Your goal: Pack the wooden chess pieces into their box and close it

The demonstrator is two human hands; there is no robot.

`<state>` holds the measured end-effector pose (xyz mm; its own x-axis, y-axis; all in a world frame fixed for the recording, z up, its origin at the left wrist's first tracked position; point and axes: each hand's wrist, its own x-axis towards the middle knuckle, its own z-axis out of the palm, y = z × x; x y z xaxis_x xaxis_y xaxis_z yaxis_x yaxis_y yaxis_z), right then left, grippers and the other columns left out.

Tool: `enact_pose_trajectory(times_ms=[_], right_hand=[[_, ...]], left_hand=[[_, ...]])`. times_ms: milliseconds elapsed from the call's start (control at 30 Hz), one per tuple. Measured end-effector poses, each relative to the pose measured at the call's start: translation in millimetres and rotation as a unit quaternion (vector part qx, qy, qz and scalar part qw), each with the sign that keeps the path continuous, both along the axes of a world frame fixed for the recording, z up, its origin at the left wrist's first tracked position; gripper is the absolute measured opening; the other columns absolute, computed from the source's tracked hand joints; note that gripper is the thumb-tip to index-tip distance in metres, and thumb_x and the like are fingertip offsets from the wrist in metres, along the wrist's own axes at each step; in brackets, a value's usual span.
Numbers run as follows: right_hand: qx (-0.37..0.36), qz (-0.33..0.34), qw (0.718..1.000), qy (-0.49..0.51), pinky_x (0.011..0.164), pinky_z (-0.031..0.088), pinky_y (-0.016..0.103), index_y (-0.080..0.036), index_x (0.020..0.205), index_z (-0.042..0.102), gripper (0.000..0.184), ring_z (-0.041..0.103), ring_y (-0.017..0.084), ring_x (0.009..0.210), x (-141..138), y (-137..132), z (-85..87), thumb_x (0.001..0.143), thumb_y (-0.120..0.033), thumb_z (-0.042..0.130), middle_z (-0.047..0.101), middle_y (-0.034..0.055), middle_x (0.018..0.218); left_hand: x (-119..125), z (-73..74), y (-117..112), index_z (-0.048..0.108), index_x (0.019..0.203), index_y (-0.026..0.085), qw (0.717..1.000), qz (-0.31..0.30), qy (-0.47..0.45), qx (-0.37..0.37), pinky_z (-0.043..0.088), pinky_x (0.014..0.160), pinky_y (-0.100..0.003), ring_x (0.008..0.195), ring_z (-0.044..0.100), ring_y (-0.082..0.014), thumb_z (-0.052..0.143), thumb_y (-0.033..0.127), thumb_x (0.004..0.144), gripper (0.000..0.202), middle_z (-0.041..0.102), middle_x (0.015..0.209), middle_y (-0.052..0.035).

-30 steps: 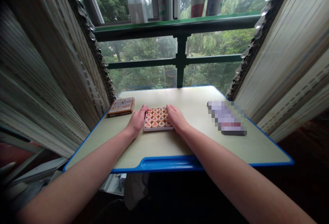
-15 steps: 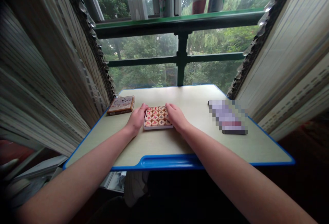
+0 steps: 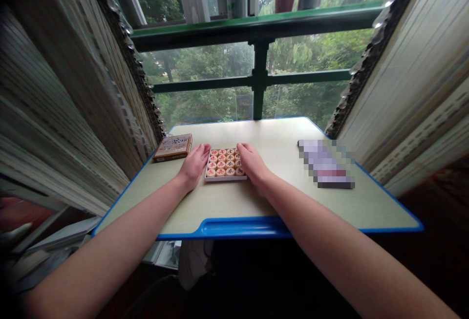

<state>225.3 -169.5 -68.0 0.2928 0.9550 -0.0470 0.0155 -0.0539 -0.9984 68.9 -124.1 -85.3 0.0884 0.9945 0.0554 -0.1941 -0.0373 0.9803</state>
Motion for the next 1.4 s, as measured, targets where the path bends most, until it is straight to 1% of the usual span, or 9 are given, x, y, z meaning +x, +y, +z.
enact_pose_trajectory(times_ms=[133,267,400,533,600,700,800,1000,1400], right_hand=[[-0.004,0.002,0.997,0.073,0.085,0.050,0.035,-0.020,0.102,0.061,0.031,0.063,0.020,0.090,1,3,0.4,0.078,-0.038,0.053,0.069,0.0052,0.096],[-0.009,-0.004,0.996,0.093,0.084,0.051,0.035,-0.019,0.105,0.060,0.032,0.064,0.020,0.087,2,6,-0.4,0.079,-0.036,0.053,0.069,0.0055,0.096],[-0.005,0.001,0.998,0.058,0.087,0.050,0.036,-0.019,0.108,0.061,0.036,0.064,0.021,0.093,2,2,0.8,0.080,-0.039,0.050,0.068,0.0073,0.104],[0.063,0.007,0.993,-0.099,0.100,0.040,0.040,-0.020,0.105,0.067,0.039,0.054,0.023,0.114,2,-5,7.2,0.086,-0.042,0.041,0.062,0.0077,0.121],[0.127,0.036,0.964,-0.230,0.107,0.031,0.040,-0.021,0.099,0.071,0.039,0.046,0.023,0.123,1,-9,11.7,0.088,-0.041,0.039,0.058,0.0070,0.128],[0.207,0.110,0.875,-0.423,0.112,0.022,0.042,-0.022,0.093,0.073,0.034,0.035,0.024,0.131,-2,-14,17.4,0.089,-0.037,0.043,0.056,0.0058,0.132],[0.209,0.152,0.814,-0.521,0.110,0.024,0.045,-0.024,0.099,0.073,0.033,0.032,0.027,0.131,-6,-18,20.2,0.090,-0.034,0.043,0.053,0.0044,0.136],[0.153,0.155,0.789,-0.574,0.107,0.026,0.048,-0.026,0.114,0.067,0.037,0.033,0.029,0.129,-10,-24,19.3,0.092,-0.035,0.038,0.049,0.0023,0.140],[0.156,0.176,0.770,-0.594,0.105,0.026,0.049,-0.032,0.112,0.068,0.038,0.031,0.032,0.130,-15,-25,13.3,0.093,-0.042,0.037,0.049,0.0004,0.140]], left_hand=[[1,8.2,-4,0.057,0.093,0.016,0.998,-0.022,-0.059,-0.031,0.038,0.105,-0.029,0.121,0.051,-0.0167,0.043,0.027,0.090,0.017,0.063,0.113,-0.0097],[0,6.3,-1,0.057,0.099,0.016,0.999,-0.030,-0.034,-0.026,0.039,0.104,-0.030,0.117,0.054,-0.0173,0.047,0.024,0.086,0.018,0.062,0.114,-0.0093],[-5,5.8,1,0.061,0.094,0.015,0.994,0.018,0.109,0.014,0.042,0.101,-0.036,0.110,0.058,-0.0208,0.047,0.016,0.078,0.022,0.065,0.108,-0.0099],[-16,12.5,-5,0.068,0.069,0.017,0.929,0.095,0.305,0.186,0.039,0.104,-0.037,0.108,0.058,-0.0222,0.046,0.015,0.071,0.023,0.068,0.104,-0.0074],[-21,15.5,-9,0.069,0.062,0.019,0.900,0.105,0.355,0.229,0.043,0.100,-0.035,0.099,0.062,-0.0210,0.045,0.015,0.069,0.026,0.070,0.097,-0.0054],[-27,17.2,-12,0.071,0.058,0.019,0.870,0.094,0.408,0.261,0.047,0.094,-0.034,0.091,0.064,-0.0206,0.045,0.015,0.067,0.028,0.071,0.089,-0.0051],[-29,16.5,-11,0.073,0.060,0.018,0.849,0.078,0.438,0.286,0.048,0.093,-0.034,0.089,0.064,-0.0214,0.044,0.014,0.067,0.029,0.070,0.089,-0.0071],[-27,14.2,-6,0.076,0.070,0.017,0.842,0.085,0.444,0.293,0.048,0.094,-0.033,0.092,0.064,-0.0205,0.044,0.012,0.069,0.032,0.070,0.095,-0.0076],[-26,10.8,0,0.077,0.076,0.020,0.838,0.051,0.460,0.290,0.045,0.100,-0.034,0.098,0.063,-0.0206,0.046,0.013,0.071,0.032,0.069,0.102,-0.0062]])
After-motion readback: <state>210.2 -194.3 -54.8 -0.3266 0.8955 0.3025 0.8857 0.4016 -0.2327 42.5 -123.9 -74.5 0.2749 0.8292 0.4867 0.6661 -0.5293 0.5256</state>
